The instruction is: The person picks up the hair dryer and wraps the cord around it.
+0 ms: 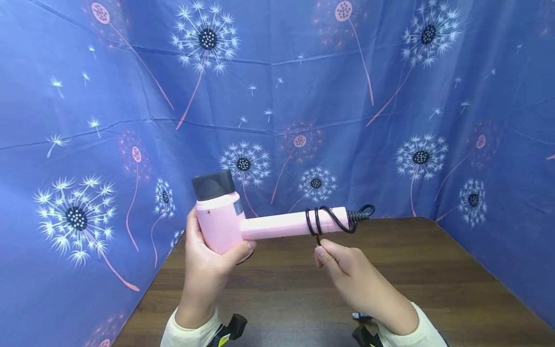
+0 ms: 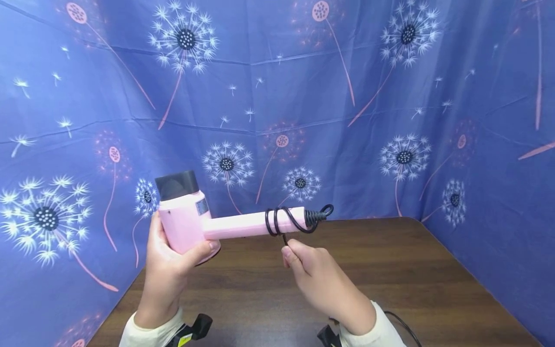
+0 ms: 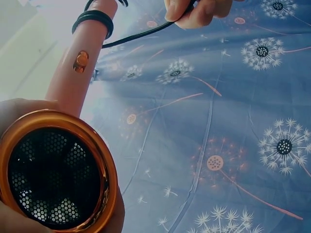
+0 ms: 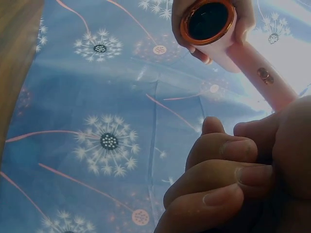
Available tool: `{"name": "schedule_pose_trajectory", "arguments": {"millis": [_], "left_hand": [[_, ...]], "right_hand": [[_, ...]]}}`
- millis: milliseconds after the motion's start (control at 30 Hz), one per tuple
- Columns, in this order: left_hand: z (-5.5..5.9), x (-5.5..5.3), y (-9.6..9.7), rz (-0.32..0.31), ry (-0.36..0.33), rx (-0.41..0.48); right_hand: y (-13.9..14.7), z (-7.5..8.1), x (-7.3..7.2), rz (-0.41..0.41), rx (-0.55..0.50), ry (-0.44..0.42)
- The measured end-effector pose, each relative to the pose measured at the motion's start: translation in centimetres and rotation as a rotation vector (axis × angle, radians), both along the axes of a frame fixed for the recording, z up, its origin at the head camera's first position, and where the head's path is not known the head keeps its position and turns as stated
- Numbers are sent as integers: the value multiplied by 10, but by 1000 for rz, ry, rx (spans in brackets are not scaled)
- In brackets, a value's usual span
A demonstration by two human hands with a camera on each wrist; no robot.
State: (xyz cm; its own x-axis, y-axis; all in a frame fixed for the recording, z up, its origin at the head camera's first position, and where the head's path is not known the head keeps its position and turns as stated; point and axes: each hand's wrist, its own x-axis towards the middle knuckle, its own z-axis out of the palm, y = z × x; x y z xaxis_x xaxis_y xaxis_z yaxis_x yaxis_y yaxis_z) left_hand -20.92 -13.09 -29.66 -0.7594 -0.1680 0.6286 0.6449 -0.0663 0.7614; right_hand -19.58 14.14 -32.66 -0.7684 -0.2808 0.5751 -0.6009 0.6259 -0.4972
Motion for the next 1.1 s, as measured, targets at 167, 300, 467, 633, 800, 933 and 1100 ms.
{"name": "schedule_pose_trajectory", "arguments": {"millis": [167,300,467,633,800,933,1100], "left_hand": [[3,-1,0,12,33,15],[4,-1,0,5,42,37],[3,-1,0,2,43,63],[3,-2,-1,16,48,64],[2,-3,-1,41,47,61],[1,-3,0,60,56,48],[0,-4,0,80,72,27]], "right_hand": [[1,3,3,-6,40,55],[-1,3,5,-2,69,67],[-4,4,9,-11,100,58],[-6,5,13,-19,119,85],[-7,5,17,-24,131,108],[-7,5,21,-33,134,98],[-8,5,25,-46,152,129]]}}
